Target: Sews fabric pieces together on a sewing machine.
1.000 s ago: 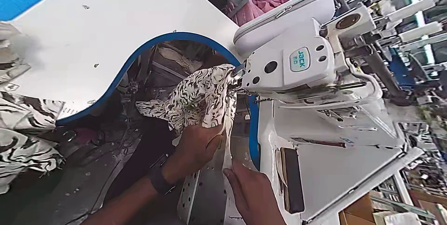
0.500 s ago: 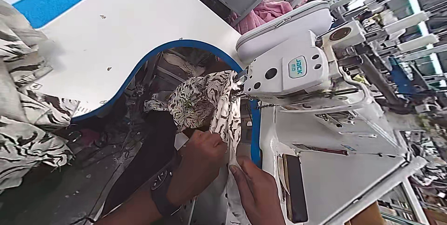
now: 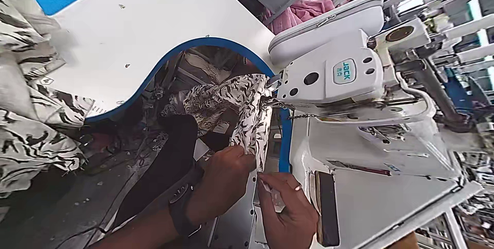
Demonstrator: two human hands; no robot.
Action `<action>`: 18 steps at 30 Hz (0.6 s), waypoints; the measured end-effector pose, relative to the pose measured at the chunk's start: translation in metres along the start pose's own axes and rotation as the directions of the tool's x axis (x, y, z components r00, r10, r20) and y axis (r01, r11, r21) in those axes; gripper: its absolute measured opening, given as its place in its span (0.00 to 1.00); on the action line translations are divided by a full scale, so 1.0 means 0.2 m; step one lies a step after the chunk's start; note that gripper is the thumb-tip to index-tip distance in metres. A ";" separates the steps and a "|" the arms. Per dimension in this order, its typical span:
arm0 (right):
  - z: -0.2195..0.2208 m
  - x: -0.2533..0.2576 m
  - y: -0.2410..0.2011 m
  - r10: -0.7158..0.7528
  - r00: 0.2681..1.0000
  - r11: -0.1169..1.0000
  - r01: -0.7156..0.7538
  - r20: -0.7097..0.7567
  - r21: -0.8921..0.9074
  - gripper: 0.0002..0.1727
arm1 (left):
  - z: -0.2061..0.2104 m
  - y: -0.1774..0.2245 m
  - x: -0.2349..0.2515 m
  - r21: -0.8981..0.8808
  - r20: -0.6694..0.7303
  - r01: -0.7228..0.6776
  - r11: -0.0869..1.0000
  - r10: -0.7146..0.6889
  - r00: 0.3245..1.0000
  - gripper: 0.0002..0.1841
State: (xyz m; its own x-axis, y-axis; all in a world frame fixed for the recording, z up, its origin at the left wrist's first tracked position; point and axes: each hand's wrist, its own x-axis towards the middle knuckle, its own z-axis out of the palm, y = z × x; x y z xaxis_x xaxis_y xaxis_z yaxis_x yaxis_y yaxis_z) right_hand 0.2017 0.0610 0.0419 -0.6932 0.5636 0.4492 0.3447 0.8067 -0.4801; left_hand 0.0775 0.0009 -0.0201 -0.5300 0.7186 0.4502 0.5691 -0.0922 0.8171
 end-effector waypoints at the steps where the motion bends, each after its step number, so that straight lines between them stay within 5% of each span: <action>1: 0.03 0.00 0.01 -0.097 0.994 0.988 0.091 -0.040 -0.127 0.07 | 0.01 -0.01 0.00 -0.026 0.004 0.008 1.000 -0.008 1.000 0.10; 4: 0.12 0.01 0.07 -0.255 0.963 0.932 0.221 -0.087 -0.287 0.06 | 0.05 -0.03 0.00 -0.108 -0.011 0.043 0.993 -0.044 0.999 0.08; 9: 0.20 0.07 0.18 -0.226 0.964 0.959 0.195 -0.141 -0.208 0.08 | 0.14 -0.09 0.04 -0.157 -0.138 0.028 0.987 -0.050 0.989 0.08; 18: 0.22 0.16 0.22 -0.109 0.992 0.967 0.090 -0.070 -0.238 0.12 | 0.20 -0.12 0.24 0.152 -0.205 -0.025 0.988 0.056 0.977 0.06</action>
State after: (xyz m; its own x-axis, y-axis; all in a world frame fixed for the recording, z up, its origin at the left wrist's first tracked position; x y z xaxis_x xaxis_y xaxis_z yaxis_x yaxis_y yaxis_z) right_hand 0.1669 0.1064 0.0018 -0.6810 0.4831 0.5503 0.4216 0.8731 -0.2448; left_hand 0.0643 0.0653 -0.0320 -0.6146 0.5558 0.5598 0.6710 -0.0048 0.7414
